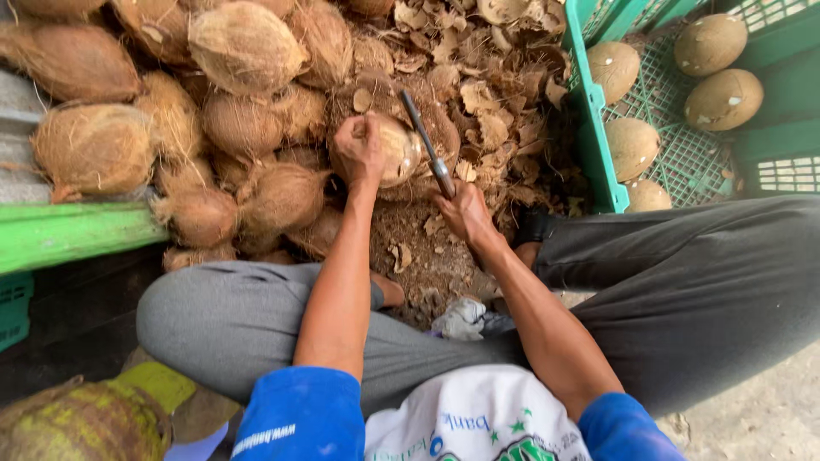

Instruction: The person sits on the ground among piles of husked and unhusked coconuts and uses a machete to chop the fibrous husk off coconuts one at a time, rotating each coconut to cut away husk pieces, then sets the trimmed coconut aside and reaches for the next one.

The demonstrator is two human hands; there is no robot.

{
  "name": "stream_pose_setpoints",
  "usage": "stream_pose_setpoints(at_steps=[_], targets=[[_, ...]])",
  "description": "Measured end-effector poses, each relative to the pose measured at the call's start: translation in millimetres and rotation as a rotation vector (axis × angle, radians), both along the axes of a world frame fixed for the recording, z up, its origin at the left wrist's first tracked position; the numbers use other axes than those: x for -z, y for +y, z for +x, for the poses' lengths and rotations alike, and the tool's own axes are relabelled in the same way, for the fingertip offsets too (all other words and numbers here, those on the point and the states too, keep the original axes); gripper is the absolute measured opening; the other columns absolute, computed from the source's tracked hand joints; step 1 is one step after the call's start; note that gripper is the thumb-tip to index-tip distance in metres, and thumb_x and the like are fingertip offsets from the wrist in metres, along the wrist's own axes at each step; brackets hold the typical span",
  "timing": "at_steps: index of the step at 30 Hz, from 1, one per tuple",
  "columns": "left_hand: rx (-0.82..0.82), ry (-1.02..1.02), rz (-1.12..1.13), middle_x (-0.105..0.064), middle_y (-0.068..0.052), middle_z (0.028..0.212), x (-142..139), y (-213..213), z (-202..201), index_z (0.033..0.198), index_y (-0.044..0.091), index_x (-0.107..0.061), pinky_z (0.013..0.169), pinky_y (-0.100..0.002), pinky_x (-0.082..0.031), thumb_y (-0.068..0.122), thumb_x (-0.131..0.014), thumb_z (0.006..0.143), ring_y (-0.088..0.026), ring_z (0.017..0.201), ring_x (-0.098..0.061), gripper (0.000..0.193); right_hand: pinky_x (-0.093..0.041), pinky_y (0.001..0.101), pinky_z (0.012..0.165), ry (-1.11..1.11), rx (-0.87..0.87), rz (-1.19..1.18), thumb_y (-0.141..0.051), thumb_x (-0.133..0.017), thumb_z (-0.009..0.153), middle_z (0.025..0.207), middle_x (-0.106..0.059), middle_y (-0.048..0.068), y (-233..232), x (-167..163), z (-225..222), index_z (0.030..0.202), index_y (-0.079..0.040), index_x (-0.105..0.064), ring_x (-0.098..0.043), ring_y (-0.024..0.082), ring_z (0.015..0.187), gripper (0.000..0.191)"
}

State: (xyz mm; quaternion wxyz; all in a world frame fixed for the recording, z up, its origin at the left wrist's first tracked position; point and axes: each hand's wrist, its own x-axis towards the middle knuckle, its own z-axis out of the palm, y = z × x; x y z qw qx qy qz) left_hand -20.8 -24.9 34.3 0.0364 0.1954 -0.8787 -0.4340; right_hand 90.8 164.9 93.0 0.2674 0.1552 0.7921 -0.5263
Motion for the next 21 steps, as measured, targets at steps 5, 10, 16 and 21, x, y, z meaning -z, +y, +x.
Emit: stream_pose_setpoints(at_steps=[5, 10, 16, 21], targets=[[-0.105, -0.193, 0.119, -0.065, -0.006, 0.100, -13, -8, 4, 0.100, 0.013, -0.064, 0.073, -0.044, -0.052, 0.065, -0.067, 0.079, -0.022, 0.088, -0.063, 0.057, -0.046, 0.0320, 0.042, 0.093, 0.042, -0.036, -0.031, -0.060, 0.102, 0.069, -0.050, 0.000, 4, -11, -7, 0.095, -0.010, -0.053, -0.046, 0.011, 0.050, 0.023], [-0.036, 0.003, 0.434, -0.073, -0.012, 0.106, -6, -12, 16, 0.111, 0.011, -0.070, 0.087, -0.047, -0.056, 0.067, -0.077, 0.070, -0.027, 0.100, -0.068, 0.070, -0.048, 0.0331, 0.048, 0.245, 0.071, -0.057, -0.036, -0.061, 0.103, 0.069, -0.049, -0.001, 15, -25, -2, 0.093, -0.015, -0.048, -0.048, 0.010, 0.054, 0.026], [-0.103, -0.012, 0.125, -0.069, -0.011, 0.110, -5, 9, 1, 0.103, 0.014, -0.071, 0.080, -0.045, -0.049, 0.066, -0.069, 0.082, -0.024, 0.095, -0.065, 0.057, -0.049, 0.0327, 0.049, 0.362, 0.026, -0.066, -0.041, -0.058, 0.104, 0.072, -0.046, -0.004, 14, -37, 10, 0.090, -0.015, -0.048, -0.048, 0.010, 0.057, 0.031], [-0.161, -0.341, 0.125, -0.071, -0.010, 0.090, -16, 14, -9, 0.094, 0.017, -0.069, 0.059, -0.039, -0.043, 0.061, -0.048, 0.096, -0.024, 0.073, -0.062, 0.048, -0.050, 0.0281, 0.042, 0.267, 0.114, -0.150, -0.042, -0.063, 0.101, 0.061, -0.052, -0.002, 12, -41, 5, 0.079, -0.015, -0.050, -0.052, 0.008, 0.048, 0.037]])
